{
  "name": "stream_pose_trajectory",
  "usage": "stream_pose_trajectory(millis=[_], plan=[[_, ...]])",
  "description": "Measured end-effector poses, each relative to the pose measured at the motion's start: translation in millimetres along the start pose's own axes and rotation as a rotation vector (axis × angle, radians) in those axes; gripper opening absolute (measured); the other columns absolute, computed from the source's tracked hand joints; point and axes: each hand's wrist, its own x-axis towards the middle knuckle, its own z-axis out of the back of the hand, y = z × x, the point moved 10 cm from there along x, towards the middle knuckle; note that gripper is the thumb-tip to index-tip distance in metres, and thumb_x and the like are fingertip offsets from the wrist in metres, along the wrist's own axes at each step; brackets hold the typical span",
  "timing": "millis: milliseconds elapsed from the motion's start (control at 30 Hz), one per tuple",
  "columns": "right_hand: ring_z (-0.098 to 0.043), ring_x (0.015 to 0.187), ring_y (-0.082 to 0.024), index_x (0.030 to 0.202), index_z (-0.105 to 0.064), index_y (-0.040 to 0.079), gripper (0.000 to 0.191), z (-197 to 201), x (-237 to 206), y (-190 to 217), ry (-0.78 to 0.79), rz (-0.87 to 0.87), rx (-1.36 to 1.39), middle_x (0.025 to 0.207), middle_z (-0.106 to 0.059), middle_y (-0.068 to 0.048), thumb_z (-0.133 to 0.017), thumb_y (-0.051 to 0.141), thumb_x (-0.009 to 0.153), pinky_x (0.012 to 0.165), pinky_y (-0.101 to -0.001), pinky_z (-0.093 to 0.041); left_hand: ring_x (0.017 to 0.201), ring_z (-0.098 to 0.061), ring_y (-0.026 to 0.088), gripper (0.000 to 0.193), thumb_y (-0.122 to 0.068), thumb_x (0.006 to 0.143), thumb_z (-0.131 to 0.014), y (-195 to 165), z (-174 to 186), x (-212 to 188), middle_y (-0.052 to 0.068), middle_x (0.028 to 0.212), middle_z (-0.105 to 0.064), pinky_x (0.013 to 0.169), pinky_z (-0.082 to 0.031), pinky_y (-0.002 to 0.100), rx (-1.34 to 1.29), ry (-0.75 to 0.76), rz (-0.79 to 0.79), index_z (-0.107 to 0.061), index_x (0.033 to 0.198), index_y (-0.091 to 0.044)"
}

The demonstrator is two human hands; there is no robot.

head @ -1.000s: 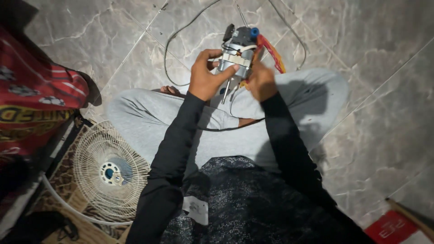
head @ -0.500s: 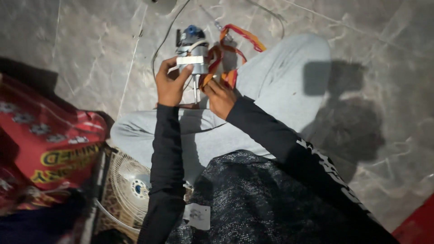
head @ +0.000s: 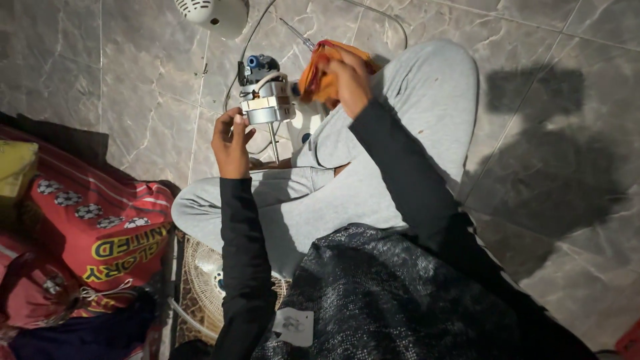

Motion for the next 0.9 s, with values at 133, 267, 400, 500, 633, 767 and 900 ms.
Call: stream_pose_trajectory(millis=[133,267,400,500,633,767,900], plan=[[-0.067,0.105,-0.023,0.110,-0.072,-0.004,0.024,1,56,-71,-0.073,0.024,0.035,0.109,-0.074,-0.013,-0.057,0.011,0.098,0.096,-0.0360,-0.050,0.106,-0.062,0.012,0.035,-0.031,0.108,-0.061,3,-6,4,0.005,0.118,-0.063,0.090,-0.060,0.033,-0.025,0.004,0.003,-0.061,0.129,-0.003],[-0.061,0.106,-0.037,0.106,-0.071,-0.005,0.019,-47,28,-52,0.017,0.708,-1.225,0.109,-0.069,-0.021,-0.060,0.005,0.093,0.096,-0.0450,-0.050,0.110,-0.065,0.015,0.037,-0.032,0.108,-0.060,6,-9,4,0.009,0.121,-0.066,0.092,-0.061,0.034,-0.076,-0.013,0.042,-0.061,0.131,-0.003],[-0.057,0.106,-0.042,0.096,-0.075,-0.005,0.022,-59,-12,-42,0.102,0.718,-1.084,0.105,-0.069,-0.021,-0.066,0.001,0.076,0.095,-0.0463,-0.048,0.114,-0.063,0.015,0.043,-0.029,0.104,-0.065,-1,-15,0,0.007,0.129,-0.062,0.093,-0.059,0.033,-0.071,0.033,-0.010,-0.055,0.136,-0.002],[-0.055,0.112,-0.041,0.095,-0.072,-0.010,0.026,-84,-46,-22,0.132,0.904,-1.260,0.110,-0.066,-0.024,-0.069,0.003,0.073,0.102,-0.0461,-0.048,0.113,-0.064,0.015,0.044,-0.029,0.104,-0.067,1,-15,0,0.007,0.128,-0.064,0.093,-0.059,0.032,-0.060,0.049,-0.002,-0.054,0.137,-0.002],[-0.054,0.115,-0.042,0.095,-0.070,-0.013,0.022,-93,-58,-12,0.132,0.806,-1.206,0.119,-0.060,-0.032,-0.066,0.002,0.080,0.105,-0.0447,-0.047,0.109,-0.064,0.014,0.040,-0.028,0.104,-0.068,11,-12,3,0.006,0.124,-0.066,0.090,-0.058,0.031,-0.059,0.062,0.049,-0.057,0.133,-0.003],[-0.053,0.110,-0.042,0.092,-0.070,-0.007,0.024,-118,-90,-18,0.095,0.924,-1.569,0.114,-0.059,-0.030,-0.064,0.011,0.077,0.098,-0.0603,-0.043,0.107,-0.064,0.012,0.039,-0.028,0.102,-0.069,21,-6,3,0.003,0.120,-0.066,0.090,-0.058,0.030,-0.082,0.049,0.106,-0.057,0.132,-0.005],[-0.052,0.110,-0.041,0.109,-0.069,-0.013,0.041,-130,-111,-29,0.238,1.004,-1.679,0.114,-0.059,-0.026,-0.062,0.012,0.078,0.099,-0.0525,-0.046,0.107,-0.064,0.011,0.039,-0.029,0.103,-0.068,20,-7,2,0.003,0.121,-0.066,0.089,-0.057,0.029,-0.055,0.062,0.091,-0.058,0.132,-0.005]])
